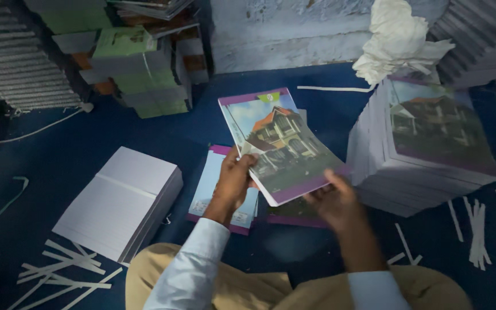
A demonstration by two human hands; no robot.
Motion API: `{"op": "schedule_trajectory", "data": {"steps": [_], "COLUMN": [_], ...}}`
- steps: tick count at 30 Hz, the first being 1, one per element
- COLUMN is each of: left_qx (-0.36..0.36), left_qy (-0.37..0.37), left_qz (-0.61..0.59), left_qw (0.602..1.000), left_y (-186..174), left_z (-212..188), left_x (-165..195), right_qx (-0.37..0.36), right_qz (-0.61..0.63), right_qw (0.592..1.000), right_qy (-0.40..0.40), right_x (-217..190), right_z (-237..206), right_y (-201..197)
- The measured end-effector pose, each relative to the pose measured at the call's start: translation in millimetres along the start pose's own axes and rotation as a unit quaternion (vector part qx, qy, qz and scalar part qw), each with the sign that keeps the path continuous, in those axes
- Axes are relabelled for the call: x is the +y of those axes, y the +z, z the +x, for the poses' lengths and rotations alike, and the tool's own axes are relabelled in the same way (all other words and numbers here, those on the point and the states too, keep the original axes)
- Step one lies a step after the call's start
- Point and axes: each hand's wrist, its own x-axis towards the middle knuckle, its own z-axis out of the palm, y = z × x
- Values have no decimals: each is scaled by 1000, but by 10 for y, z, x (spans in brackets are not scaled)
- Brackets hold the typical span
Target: The person sits on the floor and assembles books by inserting a white cover sheet into a printed booklet, then placing the completed unit onto a growing stack. The person repeats this process with multiple booklets and cover sheets.
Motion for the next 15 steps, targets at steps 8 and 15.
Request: {"op": "schedule_trajectory", "data": {"steps": [8, 15], "left_qx": [-16, -63], "left_qy": [-39, -30], "left_qz": [-42, -4], "left_qw": [998, 998], "left_y": [20, 380], "left_z": [143, 351], "left_x": [345, 690], "right_qx": [97, 79], "right_qz": [-103, -233], "right_qw": [983, 964], "right_qy": [119, 104], "right_x": [-882, -1495], "right_z": [84, 404], "right_y": [635, 868]}}
